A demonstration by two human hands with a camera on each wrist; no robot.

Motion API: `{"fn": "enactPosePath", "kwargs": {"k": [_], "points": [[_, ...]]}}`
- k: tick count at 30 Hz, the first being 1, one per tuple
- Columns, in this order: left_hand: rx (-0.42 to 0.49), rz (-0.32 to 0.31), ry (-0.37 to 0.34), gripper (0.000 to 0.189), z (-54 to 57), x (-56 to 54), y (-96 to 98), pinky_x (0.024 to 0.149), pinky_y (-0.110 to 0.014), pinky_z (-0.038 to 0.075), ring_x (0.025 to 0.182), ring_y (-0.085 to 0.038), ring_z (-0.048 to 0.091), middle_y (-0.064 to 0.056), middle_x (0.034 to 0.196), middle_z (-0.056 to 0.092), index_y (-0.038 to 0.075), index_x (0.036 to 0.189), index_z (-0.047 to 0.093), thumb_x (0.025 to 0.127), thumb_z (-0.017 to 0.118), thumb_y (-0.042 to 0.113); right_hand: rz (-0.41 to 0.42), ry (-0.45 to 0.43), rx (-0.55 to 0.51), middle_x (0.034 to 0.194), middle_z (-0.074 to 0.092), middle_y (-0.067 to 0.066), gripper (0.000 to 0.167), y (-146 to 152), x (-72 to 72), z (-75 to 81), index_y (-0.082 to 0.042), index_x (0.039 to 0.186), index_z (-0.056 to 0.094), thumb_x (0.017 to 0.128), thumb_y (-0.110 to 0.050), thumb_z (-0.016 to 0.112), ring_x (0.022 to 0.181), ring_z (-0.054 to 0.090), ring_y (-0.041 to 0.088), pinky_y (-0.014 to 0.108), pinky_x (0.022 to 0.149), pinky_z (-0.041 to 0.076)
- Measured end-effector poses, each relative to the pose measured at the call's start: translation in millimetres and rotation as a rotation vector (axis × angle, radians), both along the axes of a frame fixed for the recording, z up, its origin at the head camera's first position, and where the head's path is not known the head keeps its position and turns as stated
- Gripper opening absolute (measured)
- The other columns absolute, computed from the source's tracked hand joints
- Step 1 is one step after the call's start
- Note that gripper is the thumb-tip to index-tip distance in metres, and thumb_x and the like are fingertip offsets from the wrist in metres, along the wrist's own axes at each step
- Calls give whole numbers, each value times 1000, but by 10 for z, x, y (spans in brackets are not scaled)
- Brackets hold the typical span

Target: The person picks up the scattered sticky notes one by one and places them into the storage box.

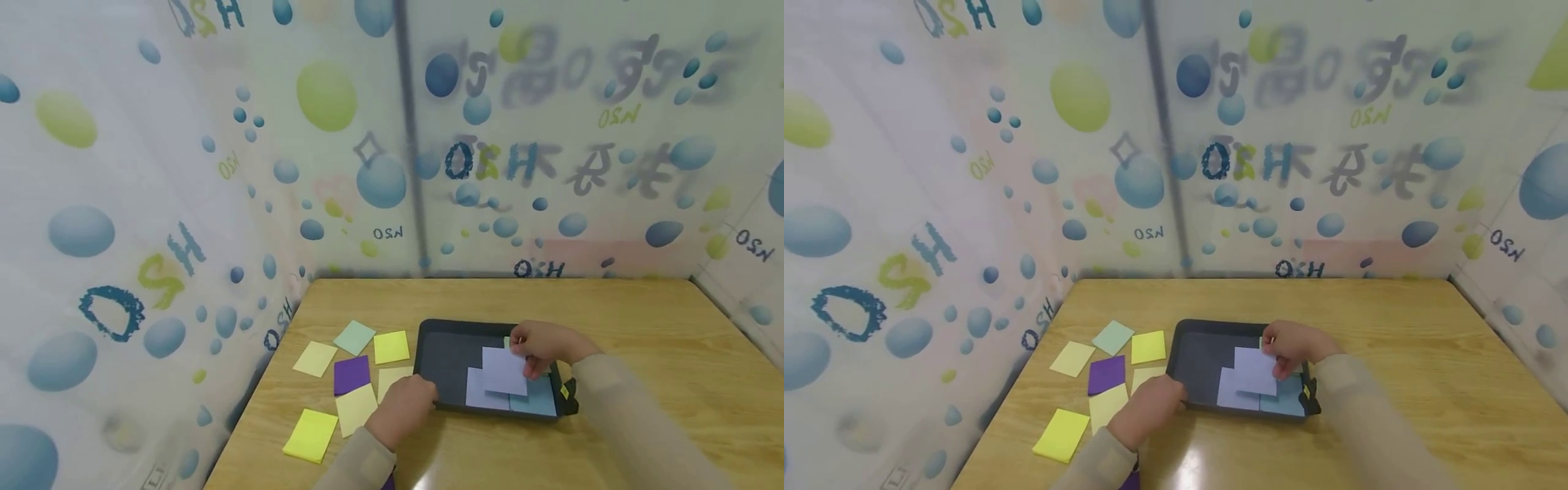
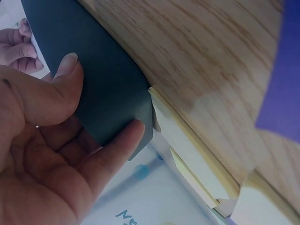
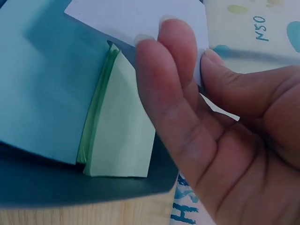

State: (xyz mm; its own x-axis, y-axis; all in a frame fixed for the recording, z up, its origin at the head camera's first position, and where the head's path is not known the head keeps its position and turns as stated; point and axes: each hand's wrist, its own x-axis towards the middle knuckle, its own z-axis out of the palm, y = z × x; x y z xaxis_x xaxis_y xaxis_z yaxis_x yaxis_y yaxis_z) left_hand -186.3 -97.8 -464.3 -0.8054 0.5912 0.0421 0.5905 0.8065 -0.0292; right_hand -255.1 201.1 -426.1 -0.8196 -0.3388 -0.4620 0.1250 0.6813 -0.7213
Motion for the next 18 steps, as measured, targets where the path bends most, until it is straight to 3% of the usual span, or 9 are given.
{"fn": "enactPosePath", "kwargs": {"k": [8,18], "points": [[-8,4,0,9,-3,-4,-1,56,-26,51,64,-11,64,4,73,72,20,77,76,85,80,19,-15,-42,-15,91,64,15,9,-195,-50,-57,-2,102,59,104,-10,55,69,69,22,36,67,62],[0,4,8,9,-25,-3,8,54,-26,51,63,-11,64,4,72,71,20,76,76,84,80,18,24,-115,18,86,65,15,8,-405,-74,-98,-2,96,59,102,-2,53,67,69,22,34,65,61]]}}
